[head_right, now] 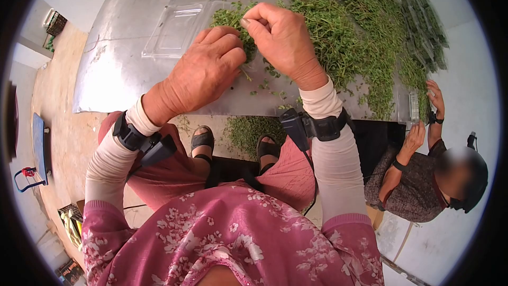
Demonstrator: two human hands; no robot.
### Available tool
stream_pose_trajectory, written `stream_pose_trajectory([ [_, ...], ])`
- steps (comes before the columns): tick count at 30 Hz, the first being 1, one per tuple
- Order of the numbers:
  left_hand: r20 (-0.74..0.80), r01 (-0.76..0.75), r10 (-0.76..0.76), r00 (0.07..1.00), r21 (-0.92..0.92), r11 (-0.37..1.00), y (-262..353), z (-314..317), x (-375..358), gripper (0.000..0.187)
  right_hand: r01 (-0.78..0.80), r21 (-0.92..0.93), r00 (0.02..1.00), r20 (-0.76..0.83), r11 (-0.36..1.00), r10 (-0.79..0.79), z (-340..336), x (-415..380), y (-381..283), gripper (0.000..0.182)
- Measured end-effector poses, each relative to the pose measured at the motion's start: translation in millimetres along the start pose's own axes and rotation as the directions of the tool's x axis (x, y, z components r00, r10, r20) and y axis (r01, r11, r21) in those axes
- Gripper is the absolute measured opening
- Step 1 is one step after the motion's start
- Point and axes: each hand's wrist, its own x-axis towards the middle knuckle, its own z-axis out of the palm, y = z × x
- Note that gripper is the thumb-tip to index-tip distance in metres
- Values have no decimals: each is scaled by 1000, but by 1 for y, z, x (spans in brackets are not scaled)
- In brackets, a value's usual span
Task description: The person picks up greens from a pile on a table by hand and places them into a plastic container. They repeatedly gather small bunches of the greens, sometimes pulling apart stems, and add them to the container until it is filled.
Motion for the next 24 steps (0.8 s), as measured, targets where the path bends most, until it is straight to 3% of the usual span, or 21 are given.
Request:
stream_pose_trajectory([
  [24,17,5,-5,1000,4,1000,-1,4,-1,26,49,-72,997,70,996,-44,5,-4,-12,11],
])
